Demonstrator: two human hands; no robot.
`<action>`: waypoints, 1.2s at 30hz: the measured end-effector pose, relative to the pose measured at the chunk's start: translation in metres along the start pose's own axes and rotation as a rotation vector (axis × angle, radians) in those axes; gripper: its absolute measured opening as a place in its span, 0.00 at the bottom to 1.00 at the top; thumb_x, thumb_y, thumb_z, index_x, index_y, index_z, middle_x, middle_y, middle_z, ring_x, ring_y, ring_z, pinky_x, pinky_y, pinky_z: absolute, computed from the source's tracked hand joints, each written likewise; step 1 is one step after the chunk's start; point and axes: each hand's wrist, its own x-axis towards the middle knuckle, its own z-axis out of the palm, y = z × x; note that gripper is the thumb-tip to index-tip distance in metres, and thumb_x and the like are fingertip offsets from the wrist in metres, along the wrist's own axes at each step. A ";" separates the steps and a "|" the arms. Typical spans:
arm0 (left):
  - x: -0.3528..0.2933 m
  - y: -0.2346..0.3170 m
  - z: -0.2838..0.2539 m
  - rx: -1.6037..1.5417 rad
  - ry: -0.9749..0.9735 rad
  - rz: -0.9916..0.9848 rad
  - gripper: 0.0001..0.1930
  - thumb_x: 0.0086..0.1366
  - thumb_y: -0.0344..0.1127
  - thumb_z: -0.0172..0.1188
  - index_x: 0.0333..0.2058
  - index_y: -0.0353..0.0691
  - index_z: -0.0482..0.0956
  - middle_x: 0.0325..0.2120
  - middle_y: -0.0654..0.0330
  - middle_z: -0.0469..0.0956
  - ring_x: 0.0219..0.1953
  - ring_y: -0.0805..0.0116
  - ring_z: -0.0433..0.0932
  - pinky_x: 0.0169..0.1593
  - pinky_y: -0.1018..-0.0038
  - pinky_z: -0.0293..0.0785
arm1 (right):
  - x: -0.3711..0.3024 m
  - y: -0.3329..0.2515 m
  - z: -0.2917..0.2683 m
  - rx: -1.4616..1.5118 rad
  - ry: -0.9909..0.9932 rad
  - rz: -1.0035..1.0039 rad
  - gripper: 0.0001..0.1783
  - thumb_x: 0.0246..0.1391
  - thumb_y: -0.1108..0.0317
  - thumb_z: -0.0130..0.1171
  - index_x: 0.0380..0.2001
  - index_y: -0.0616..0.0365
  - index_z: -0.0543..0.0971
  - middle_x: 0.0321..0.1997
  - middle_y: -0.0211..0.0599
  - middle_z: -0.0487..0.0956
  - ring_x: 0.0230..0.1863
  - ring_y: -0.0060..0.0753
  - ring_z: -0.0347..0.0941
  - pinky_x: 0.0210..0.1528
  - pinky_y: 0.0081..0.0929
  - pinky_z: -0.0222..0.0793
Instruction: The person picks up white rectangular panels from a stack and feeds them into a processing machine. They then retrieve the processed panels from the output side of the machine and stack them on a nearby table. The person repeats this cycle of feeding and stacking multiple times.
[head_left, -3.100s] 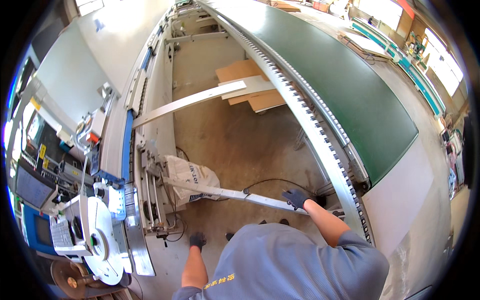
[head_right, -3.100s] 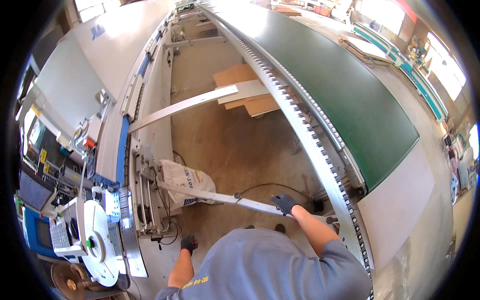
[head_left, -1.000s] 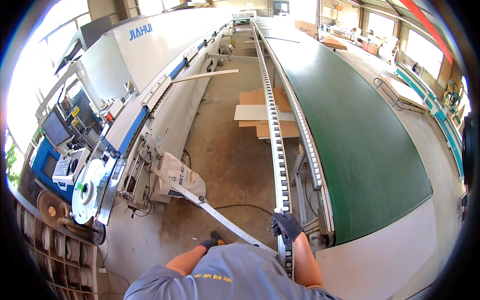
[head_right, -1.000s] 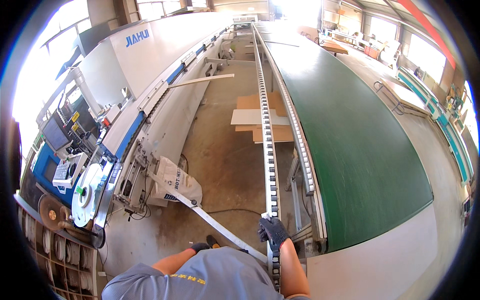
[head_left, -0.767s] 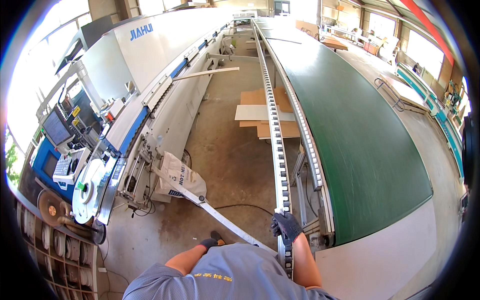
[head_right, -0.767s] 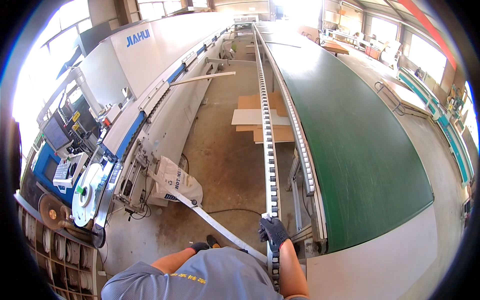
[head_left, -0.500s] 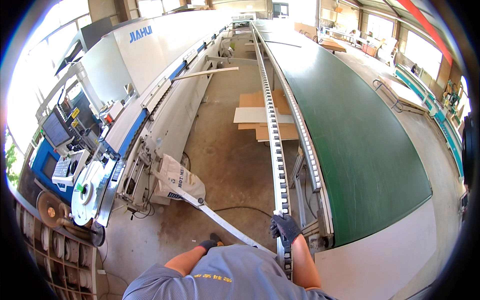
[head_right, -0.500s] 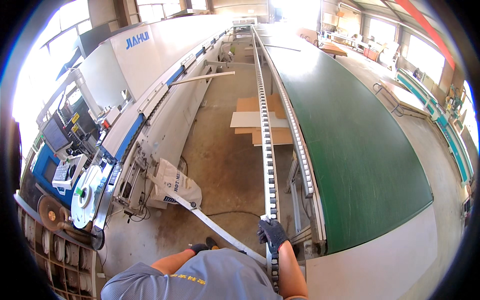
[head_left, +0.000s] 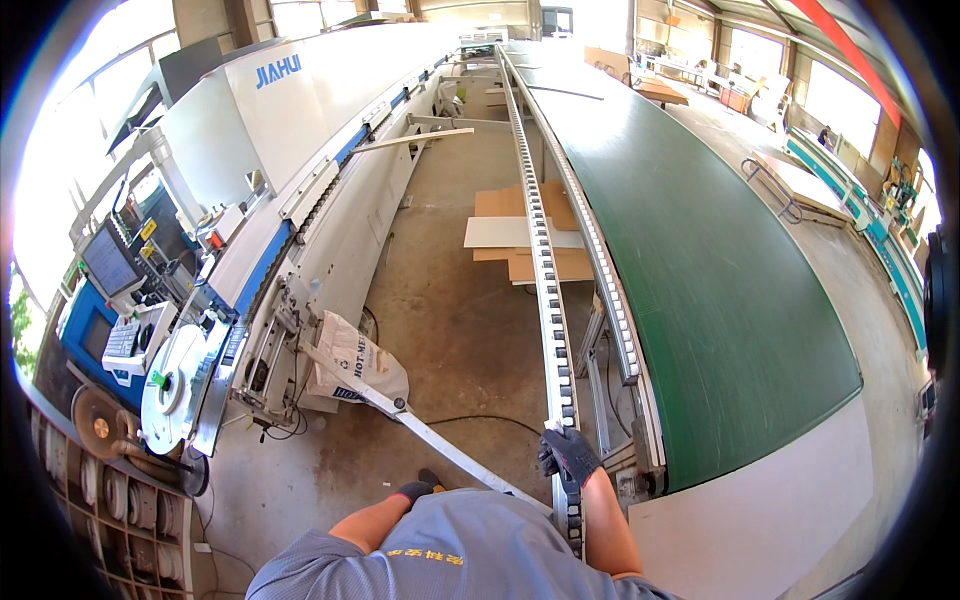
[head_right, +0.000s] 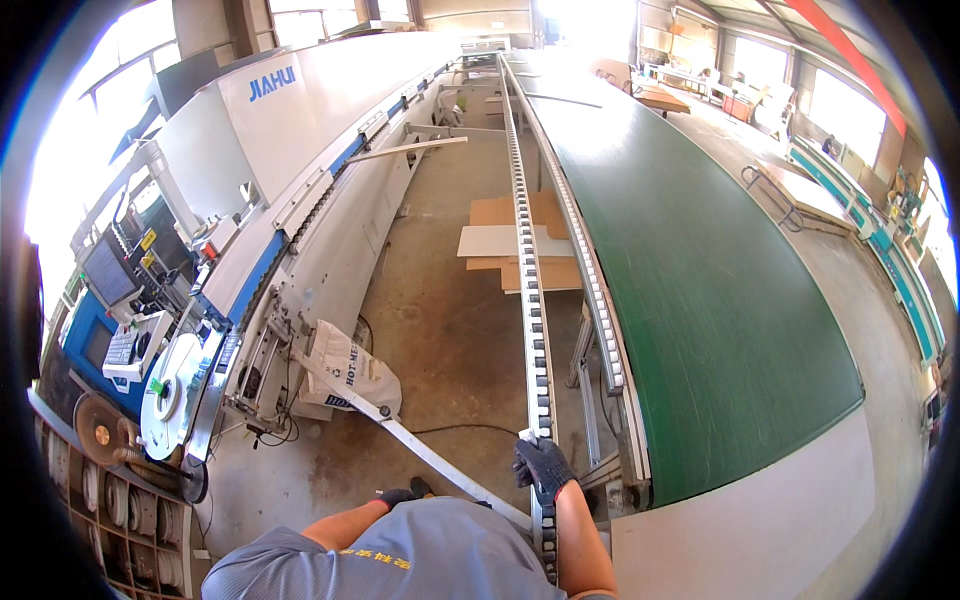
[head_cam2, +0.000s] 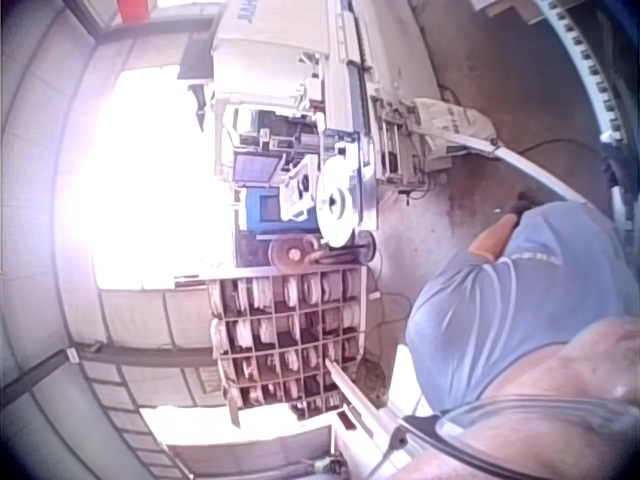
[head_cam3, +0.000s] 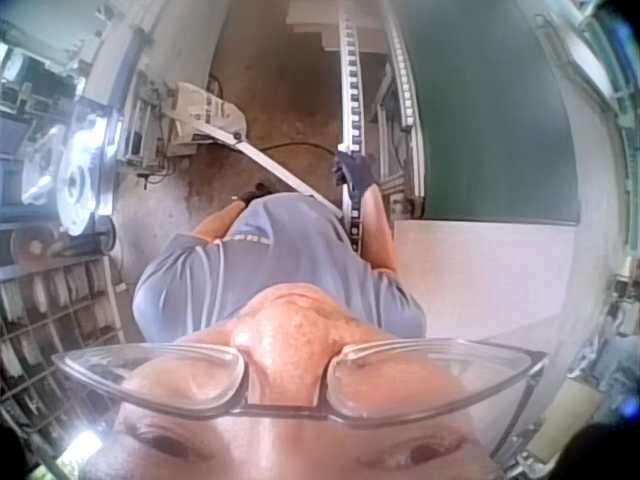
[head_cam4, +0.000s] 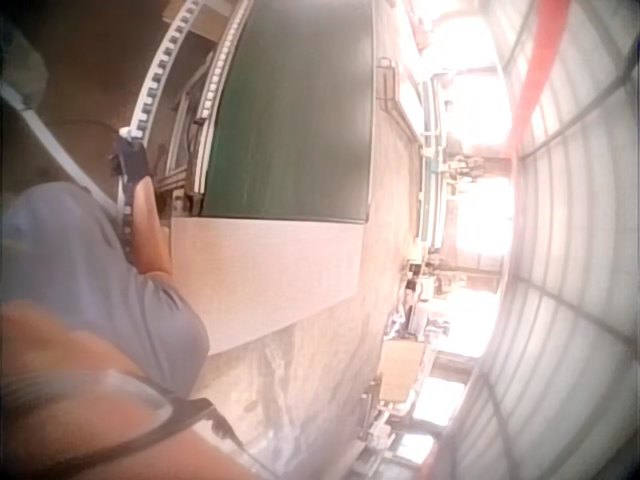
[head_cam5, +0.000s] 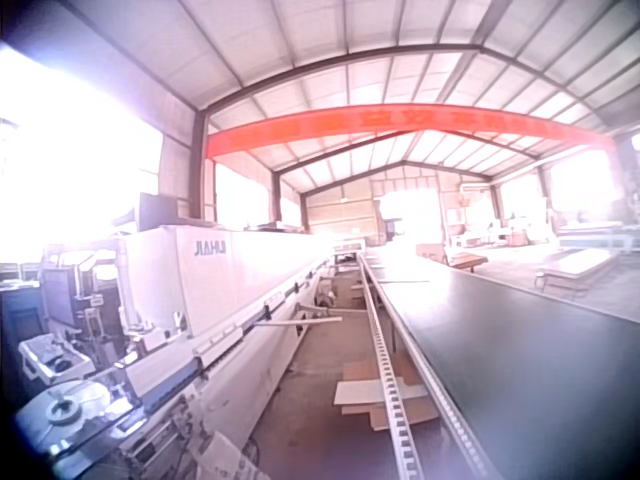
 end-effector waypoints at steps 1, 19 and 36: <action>0.000 -0.003 -0.001 0.009 0.007 0.015 0.16 0.55 0.44 0.55 0.37 0.43 0.83 0.39 0.46 0.81 0.42 0.48 0.79 0.44 0.58 0.73 | 0.000 0.000 0.001 0.000 -0.004 0.006 0.16 0.56 0.55 0.59 0.28 0.57 0.74 0.20 0.36 0.75 0.15 0.29 0.71 0.18 0.28 0.69; -0.008 0.008 -0.010 -0.111 -0.074 -0.069 0.19 0.55 0.48 0.58 0.38 0.41 0.84 0.39 0.46 0.81 0.43 0.48 0.80 0.45 0.61 0.73 | 0.006 0.006 -0.005 0.001 -0.027 0.041 0.18 0.58 0.53 0.58 0.33 0.59 0.74 0.22 0.37 0.76 0.17 0.28 0.72 0.20 0.29 0.72; 0.000 0.002 -0.006 -0.071 -0.097 0.000 0.22 0.58 0.54 0.56 0.38 0.41 0.83 0.38 0.46 0.80 0.43 0.47 0.79 0.45 0.58 0.73 | 0.003 0.004 -0.002 -0.002 -0.022 0.041 0.18 0.58 0.52 0.58 0.33 0.57 0.74 0.23 0.35 0.76 0.17 0.26 0.71 0.20 0.27 0.71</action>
